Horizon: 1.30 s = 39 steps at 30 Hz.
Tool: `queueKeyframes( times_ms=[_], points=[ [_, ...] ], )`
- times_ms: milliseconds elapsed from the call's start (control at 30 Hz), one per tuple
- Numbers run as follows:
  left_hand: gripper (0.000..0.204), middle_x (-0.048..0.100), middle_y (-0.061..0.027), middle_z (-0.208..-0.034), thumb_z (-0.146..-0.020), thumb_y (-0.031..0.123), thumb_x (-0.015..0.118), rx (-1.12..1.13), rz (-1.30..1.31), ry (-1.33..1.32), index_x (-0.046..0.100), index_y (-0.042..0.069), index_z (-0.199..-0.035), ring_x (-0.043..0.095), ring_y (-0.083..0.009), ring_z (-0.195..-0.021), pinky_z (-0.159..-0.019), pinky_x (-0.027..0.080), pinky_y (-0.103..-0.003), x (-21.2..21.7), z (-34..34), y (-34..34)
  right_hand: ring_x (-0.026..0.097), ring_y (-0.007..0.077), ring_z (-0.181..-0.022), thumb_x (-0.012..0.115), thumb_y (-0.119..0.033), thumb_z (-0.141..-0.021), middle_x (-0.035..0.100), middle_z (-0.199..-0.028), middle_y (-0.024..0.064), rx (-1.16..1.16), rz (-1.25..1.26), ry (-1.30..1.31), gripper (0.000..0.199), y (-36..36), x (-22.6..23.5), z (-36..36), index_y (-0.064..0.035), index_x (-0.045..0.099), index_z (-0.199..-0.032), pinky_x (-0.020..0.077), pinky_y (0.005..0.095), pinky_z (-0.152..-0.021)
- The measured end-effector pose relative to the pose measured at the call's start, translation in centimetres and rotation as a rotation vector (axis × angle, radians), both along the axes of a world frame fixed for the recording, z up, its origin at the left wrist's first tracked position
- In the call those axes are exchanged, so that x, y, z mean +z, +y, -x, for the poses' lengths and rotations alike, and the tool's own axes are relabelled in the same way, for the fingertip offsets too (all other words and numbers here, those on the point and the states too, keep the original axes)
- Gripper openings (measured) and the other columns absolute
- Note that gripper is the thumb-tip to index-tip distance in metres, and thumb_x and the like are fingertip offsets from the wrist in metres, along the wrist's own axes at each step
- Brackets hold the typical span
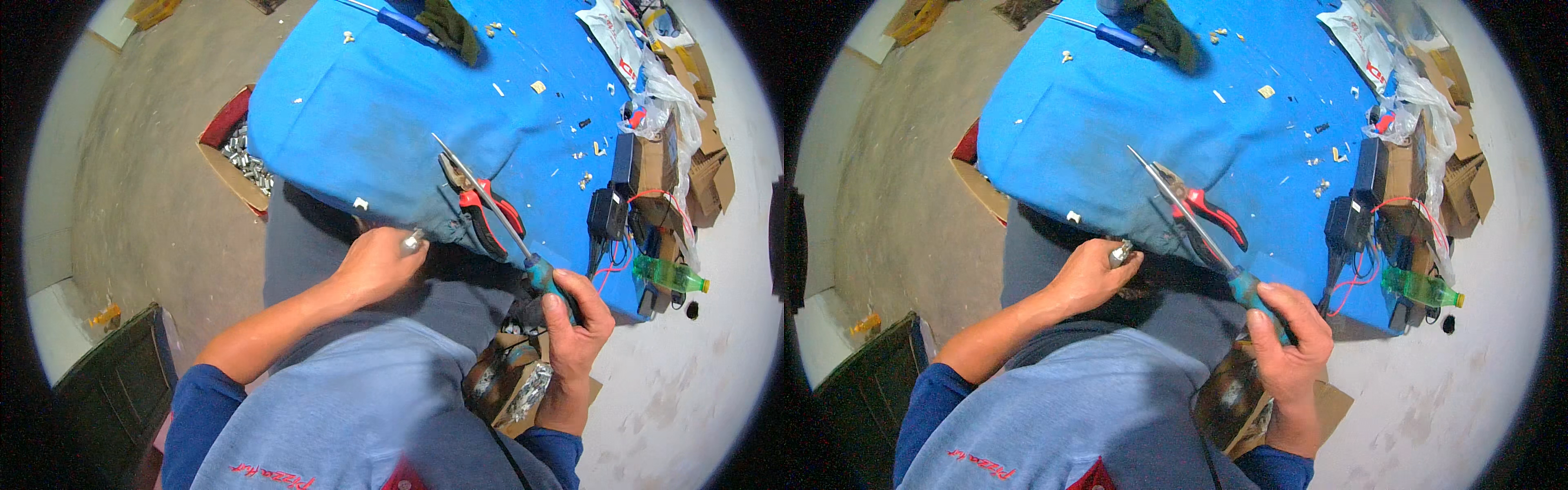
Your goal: The person uses a screwdriver and pliers to pry apart and remove components from a white plastic electrical housing while holding it.
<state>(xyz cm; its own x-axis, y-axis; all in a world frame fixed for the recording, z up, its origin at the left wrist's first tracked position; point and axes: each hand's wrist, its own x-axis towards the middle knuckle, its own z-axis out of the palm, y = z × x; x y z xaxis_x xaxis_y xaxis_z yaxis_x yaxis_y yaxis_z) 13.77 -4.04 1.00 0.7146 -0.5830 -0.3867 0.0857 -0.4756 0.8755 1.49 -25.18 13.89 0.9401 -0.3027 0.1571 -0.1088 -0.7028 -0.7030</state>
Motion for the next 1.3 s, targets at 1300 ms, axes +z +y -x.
queueKeyframes(
  times_ms=[1300],
  points=[
    [0.048, 0.047, 0.0047, -0.057, -0.089, 0.060, 0.051, 1.097, 0.367, 0.459, 0.051, 0.016, -0.071, 0.039, -0.0067, -0.042, -0.038, 0.028, -0.021, -12.5, -15.1, 21.6, 0.061, 0.0147, -0.086, 0.070, -0.008, -0.084, 0.067, -0.100, 0.0076, -0.212, -0.237, 0.007, 0.028, -0.3, -5.7, -0.6, 0.0035, 0.065, -0.109, 0.0486, 0.0273, -0.079]
  ],
)
